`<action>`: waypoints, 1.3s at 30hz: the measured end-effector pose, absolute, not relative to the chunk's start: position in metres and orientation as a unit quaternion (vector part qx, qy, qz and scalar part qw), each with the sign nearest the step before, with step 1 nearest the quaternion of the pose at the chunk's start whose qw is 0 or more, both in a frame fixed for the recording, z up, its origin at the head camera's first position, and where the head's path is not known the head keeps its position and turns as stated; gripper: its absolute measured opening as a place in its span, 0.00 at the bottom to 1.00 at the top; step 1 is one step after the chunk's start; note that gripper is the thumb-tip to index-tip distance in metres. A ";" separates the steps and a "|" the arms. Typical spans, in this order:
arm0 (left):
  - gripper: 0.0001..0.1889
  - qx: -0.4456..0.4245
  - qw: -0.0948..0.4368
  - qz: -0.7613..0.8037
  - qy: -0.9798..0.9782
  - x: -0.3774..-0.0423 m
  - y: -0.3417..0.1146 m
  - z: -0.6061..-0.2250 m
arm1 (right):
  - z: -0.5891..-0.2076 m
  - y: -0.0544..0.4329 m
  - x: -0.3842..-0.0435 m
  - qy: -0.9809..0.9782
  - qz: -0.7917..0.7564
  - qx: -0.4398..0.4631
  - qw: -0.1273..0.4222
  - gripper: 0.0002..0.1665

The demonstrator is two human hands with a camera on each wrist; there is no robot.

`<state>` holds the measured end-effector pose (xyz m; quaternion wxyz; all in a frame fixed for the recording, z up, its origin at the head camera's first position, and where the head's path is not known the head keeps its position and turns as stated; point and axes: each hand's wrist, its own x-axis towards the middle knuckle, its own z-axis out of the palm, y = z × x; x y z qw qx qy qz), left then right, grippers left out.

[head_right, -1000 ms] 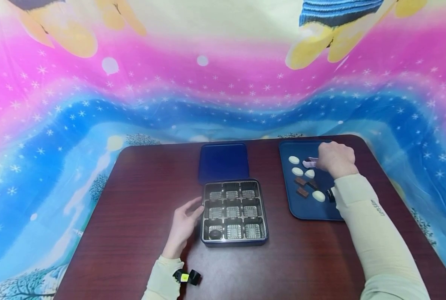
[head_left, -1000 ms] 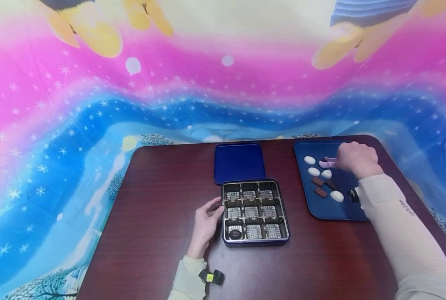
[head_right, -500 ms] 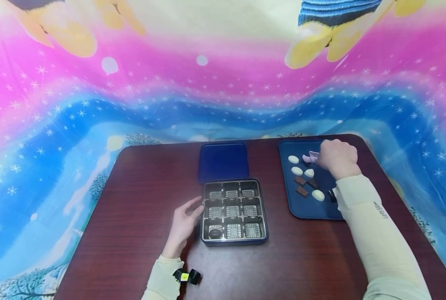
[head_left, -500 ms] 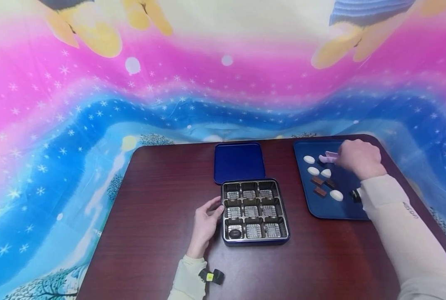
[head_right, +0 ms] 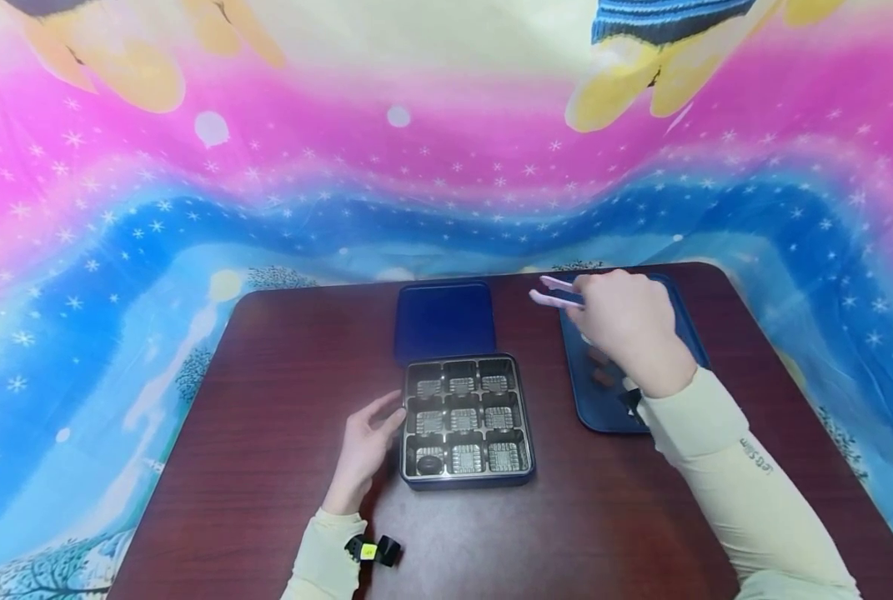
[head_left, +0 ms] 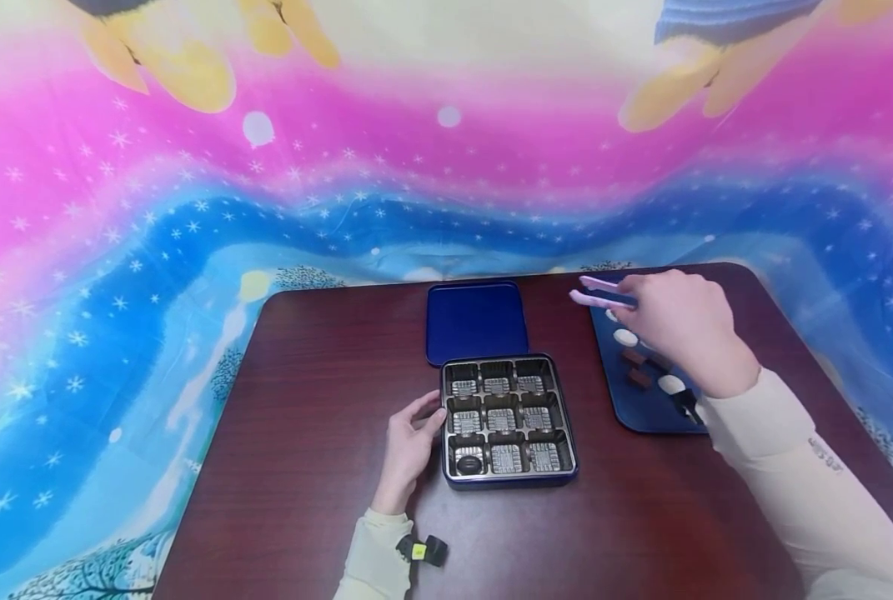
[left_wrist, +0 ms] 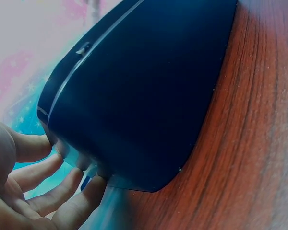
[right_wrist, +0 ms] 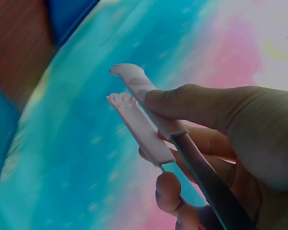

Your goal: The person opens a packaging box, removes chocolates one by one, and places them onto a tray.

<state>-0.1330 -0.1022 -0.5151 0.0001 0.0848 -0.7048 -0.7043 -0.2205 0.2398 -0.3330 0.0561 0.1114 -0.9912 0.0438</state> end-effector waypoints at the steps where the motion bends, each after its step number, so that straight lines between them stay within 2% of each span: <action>1: 0.21 0.085 0.000 -0.704 -0.705 -0.133 -0.102 -0.515 | -0.330 0.232 -0.216 -0.989 0.042 0.122 0.071 0.19; 9: 0.21 0.084 -0.001 -0.705 -0.704 -0.133 -0.101 -0.513 | -0.331 0.187 -0.186 -0.965 0.042 0.203 0.158 0.15; 14: 0.20 0.083 0.000 -0.706 -0.704 -0.133 -0.102 -0.514 | -0.337 0.166 -0.168 -0.951 0.048 0.253 0.171 0.14; 22: 0.20 0.091 -0.004 -0.702 -0.707 -0.134 -0.103 -0.515 | -0.358 0.137 -0.140 -0.925 0.021 0.346 0.153 0.11; 31: 0.20 0.087 -0.003 -0.701 -0.707 -0.133 -0.103 -0.516 | -0.378 0.114 -0.117 -0.914 0.006 0.400 0.068 0.10; 39: 0.21 0.085 -0.003 -0.705 -0.704 -0.132 -0.102 -0.516 | -0.392 0.103 -0.113 -0.903 -0.025 0.424 0.058 0.03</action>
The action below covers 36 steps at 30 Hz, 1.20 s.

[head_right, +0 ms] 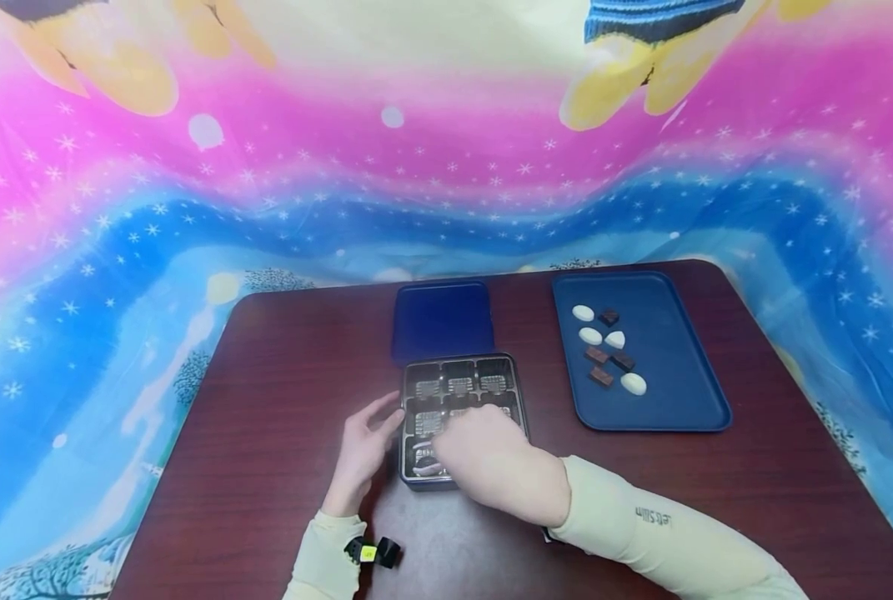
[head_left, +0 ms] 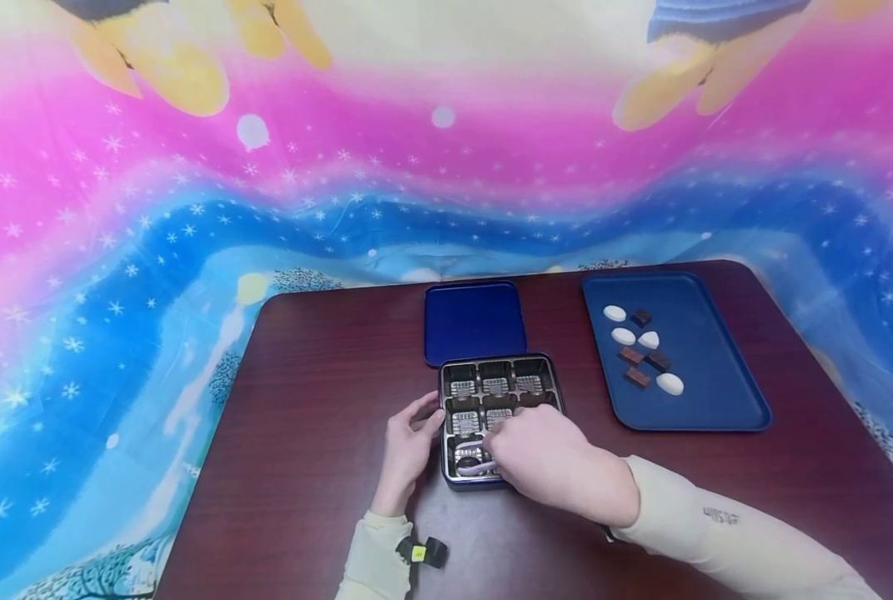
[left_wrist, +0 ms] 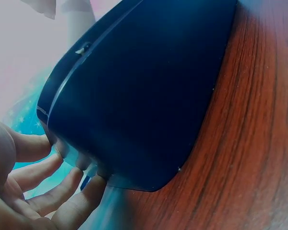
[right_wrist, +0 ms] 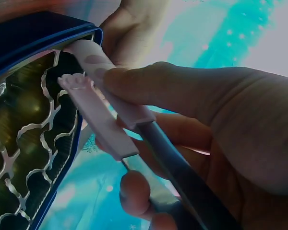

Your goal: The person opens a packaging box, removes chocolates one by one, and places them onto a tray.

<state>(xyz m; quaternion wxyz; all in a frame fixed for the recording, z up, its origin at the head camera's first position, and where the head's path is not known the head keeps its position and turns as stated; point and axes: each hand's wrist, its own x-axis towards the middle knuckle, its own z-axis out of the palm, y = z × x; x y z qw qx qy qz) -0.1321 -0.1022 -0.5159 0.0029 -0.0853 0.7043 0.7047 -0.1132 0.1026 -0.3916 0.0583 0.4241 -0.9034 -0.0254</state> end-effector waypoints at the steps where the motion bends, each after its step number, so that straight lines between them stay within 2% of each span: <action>1: 0.21 -0.085 0.003 0.706 0.703 -0.132 -0.102 -0.515 | -0.392 0.102 -0.113 -0.904 -0.029 0.423 0.056 0.02; 7: 0.20 -0.091 0.001 0.702 0.707 -0.132 -0.102 -0.514 | -0.391 0.096 -0.113 -0.905 -0.052 0.417 0.059 0.07; 13: 0.20 -0.089 0.000 0.703 0.706 -0.131 -0.102 -0.515 | -0.396 0.088 -0.112 -0.907 -0.067 0.413 0.056 0.08; 20: 0.20 -0.086 -0.001 0.703 0.706 -0.132 -0.102 -0.516 | -0.404 0.080 -0.110 -0.903 -0.072 0.417 0.077 0.09; 30: 0.20 -0.087 -0.001 0.697 0.712 -0.133 -0.102 -0.516 | -0.412 0.064 -0.104 -0.898 -0.122 0.417 0.071 0.05; 36: 0.20 -0.089 -0.002 0.698 0.710 -0.133 -0.103 -0.516 | -0.415 0.058 -0.105 -0.892 -0.130 0.421 0.103 0.05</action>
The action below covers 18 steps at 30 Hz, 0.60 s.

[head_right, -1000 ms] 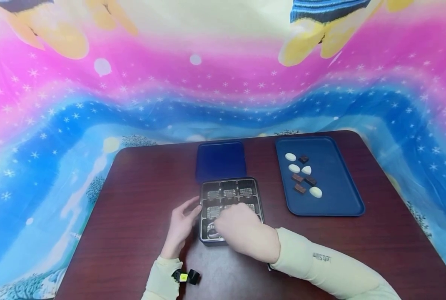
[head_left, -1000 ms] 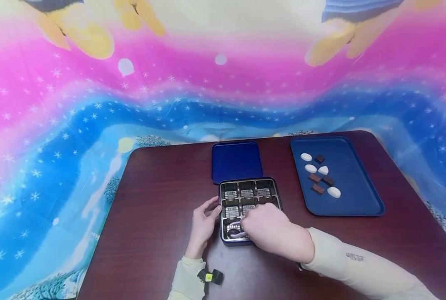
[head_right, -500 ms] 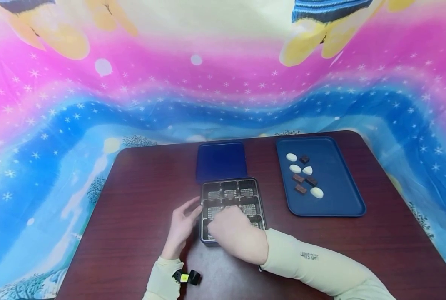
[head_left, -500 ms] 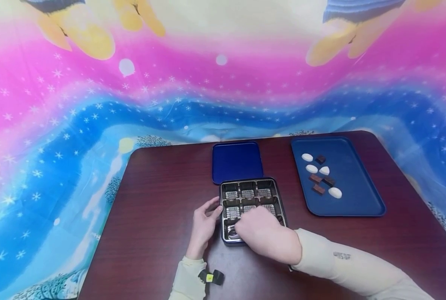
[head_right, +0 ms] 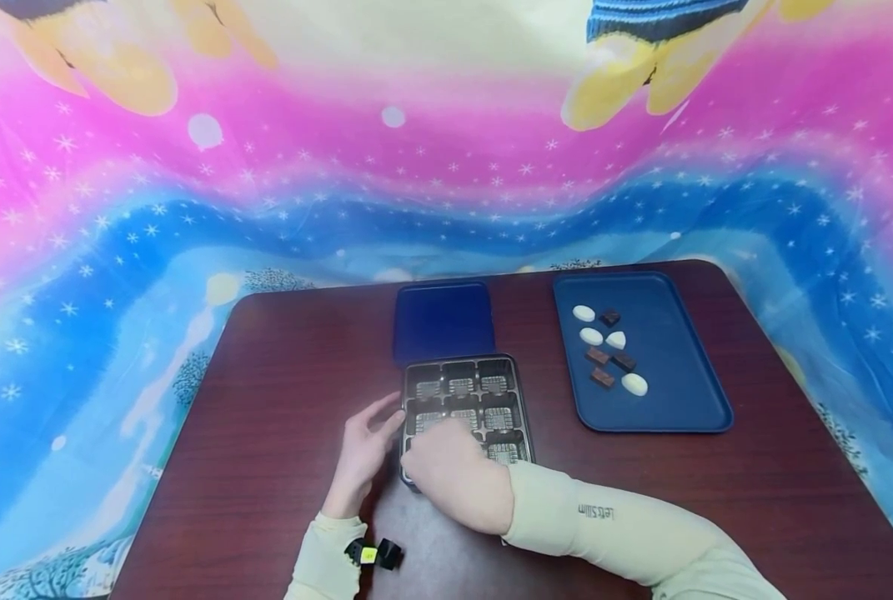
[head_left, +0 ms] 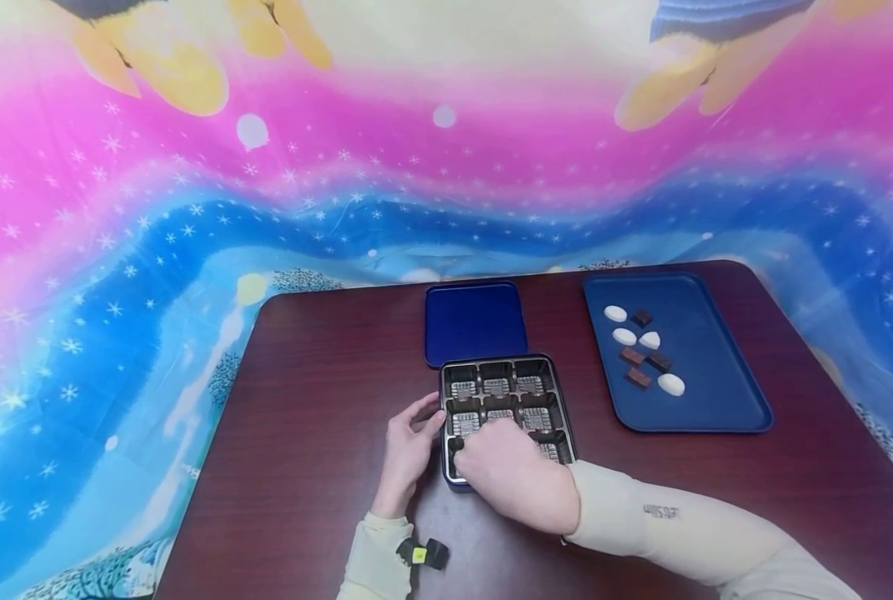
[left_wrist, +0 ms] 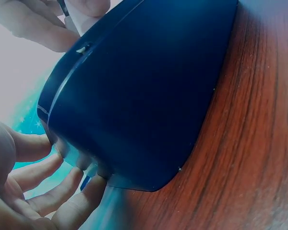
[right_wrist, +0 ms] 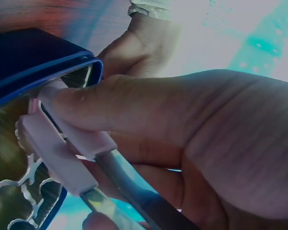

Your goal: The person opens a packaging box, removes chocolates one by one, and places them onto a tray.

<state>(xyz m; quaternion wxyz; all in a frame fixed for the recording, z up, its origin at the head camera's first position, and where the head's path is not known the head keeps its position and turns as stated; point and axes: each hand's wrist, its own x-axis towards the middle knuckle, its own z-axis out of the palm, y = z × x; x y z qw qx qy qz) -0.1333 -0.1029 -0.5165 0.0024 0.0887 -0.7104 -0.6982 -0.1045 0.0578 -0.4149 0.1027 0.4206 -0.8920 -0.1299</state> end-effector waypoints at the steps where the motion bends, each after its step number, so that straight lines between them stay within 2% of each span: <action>1: 0.20 0.089 0.003 -0.697 -0.711 -0.133 -0.103 -0.517 | -0.415 0.057 -0.104 -0.891 -0.132 0.422 0.108 0.05; 18: 0.20 0.088 0.004 -0.692 -0.716 -0.132 -0.103 -0.516 | -0.417 0.053 -0.104 -0.876 -0.169 0.434 0.129 0.06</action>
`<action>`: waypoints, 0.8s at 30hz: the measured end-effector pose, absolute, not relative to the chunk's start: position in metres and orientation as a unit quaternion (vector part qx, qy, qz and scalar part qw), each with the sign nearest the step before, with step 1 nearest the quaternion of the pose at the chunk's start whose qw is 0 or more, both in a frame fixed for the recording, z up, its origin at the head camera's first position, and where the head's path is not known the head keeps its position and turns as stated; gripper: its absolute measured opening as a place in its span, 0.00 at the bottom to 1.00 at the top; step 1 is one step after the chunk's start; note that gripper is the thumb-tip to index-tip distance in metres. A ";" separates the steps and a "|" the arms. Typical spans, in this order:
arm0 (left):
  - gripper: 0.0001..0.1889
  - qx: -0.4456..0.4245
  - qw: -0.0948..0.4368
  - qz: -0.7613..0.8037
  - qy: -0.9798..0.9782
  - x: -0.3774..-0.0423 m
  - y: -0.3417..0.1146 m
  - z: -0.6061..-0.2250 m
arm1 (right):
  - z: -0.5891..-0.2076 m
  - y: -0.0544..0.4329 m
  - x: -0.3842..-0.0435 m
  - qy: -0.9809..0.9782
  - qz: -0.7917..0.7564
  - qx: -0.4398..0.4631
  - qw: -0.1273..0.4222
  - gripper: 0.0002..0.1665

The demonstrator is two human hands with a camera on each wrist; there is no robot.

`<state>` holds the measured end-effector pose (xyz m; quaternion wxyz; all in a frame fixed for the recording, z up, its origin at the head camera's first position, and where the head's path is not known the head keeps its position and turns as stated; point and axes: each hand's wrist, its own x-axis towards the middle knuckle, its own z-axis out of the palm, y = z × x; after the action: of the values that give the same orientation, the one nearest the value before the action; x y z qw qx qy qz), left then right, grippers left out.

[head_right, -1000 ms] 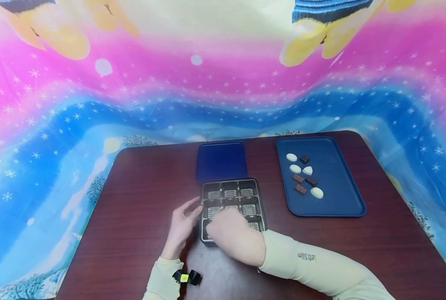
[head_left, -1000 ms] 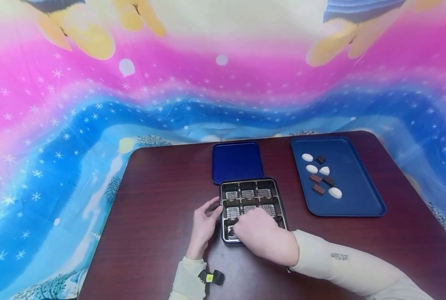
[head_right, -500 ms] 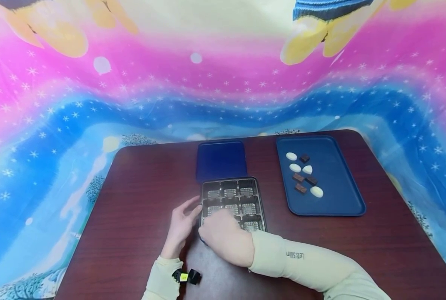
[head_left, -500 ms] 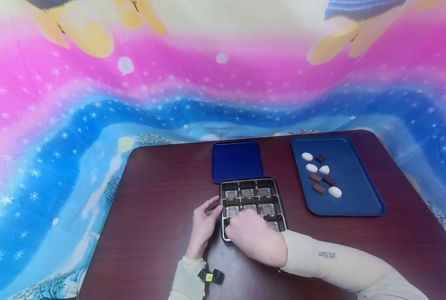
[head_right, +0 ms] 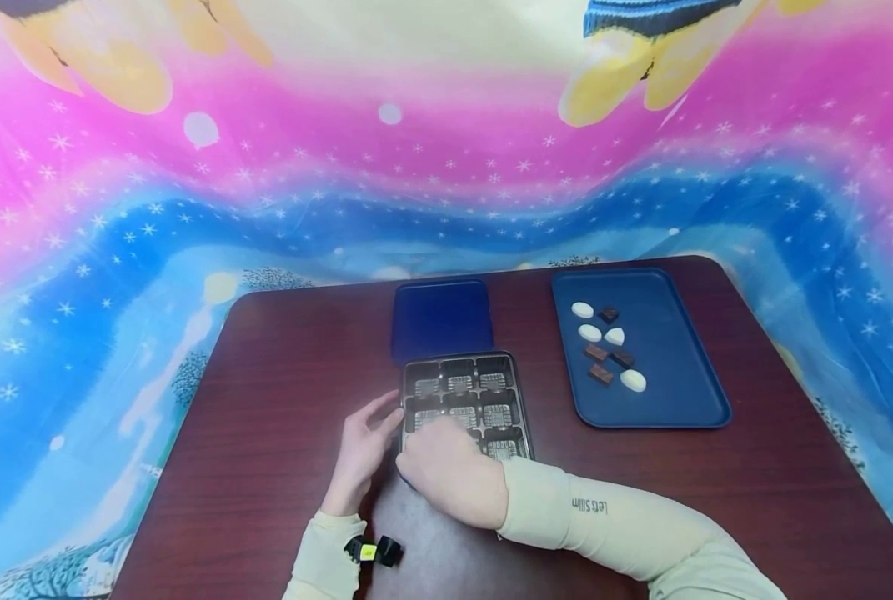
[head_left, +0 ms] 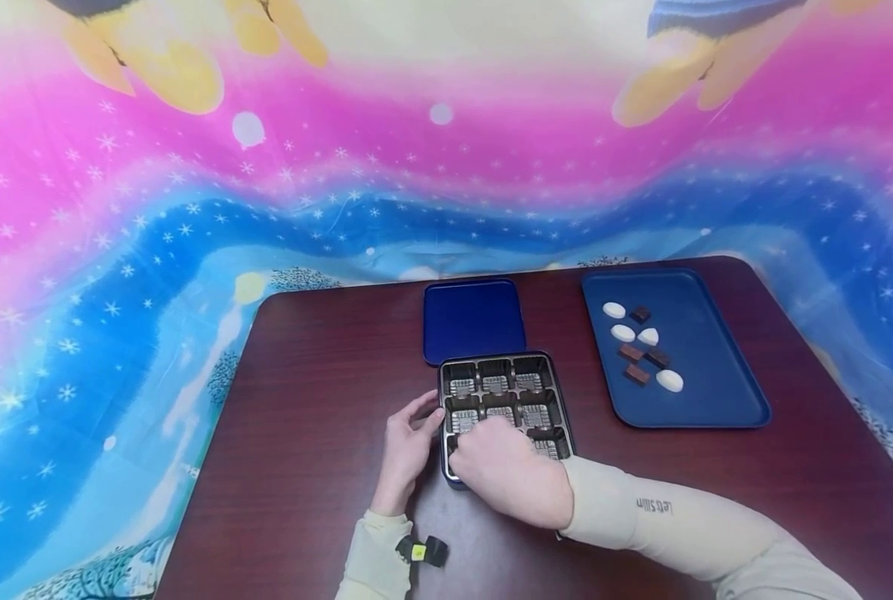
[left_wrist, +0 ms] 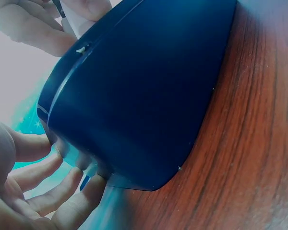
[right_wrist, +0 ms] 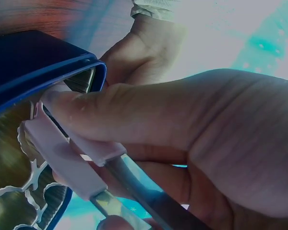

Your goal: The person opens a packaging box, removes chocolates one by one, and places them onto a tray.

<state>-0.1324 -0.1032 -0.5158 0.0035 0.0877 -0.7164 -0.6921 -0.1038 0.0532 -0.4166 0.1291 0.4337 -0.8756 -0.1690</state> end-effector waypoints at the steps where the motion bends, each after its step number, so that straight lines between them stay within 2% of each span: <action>1: 0.20 0.088 0.004 -0.692 -0.717 -0.133 -0.103 -0.516 | -0.416 0.054 -0.104 -0.874 -0.170 0.436 0.128 0.06; 13: 0.20 0.083 0.000 -0.695 -0.715 -0.133 -0.101 -0.519 | -0.408 0.071 -0.113 -0.868 -0.133 0.467 0.098 0.05; 20: 0.20 0.083 0.008 -0.694 -0.715 -0.133 -0.102 -0.516 | -0.390 0.080 -0.111 -0.876 -0.113 0.461 0.089 0.08; 24: 0.20 0.084 0.008 -0.695 -0.714 -0.132 -0.102 -0.515 | -0.378 0.083 -0.109 -0.885 -0.106 0.448 0.063 0.08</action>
<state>-0.1319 -0.1016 -0.5151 0.0078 0.0843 -0.7143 -0.6947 -0.1086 0.0832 -0.3775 0.0633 0.4480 -0.8854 -0.1062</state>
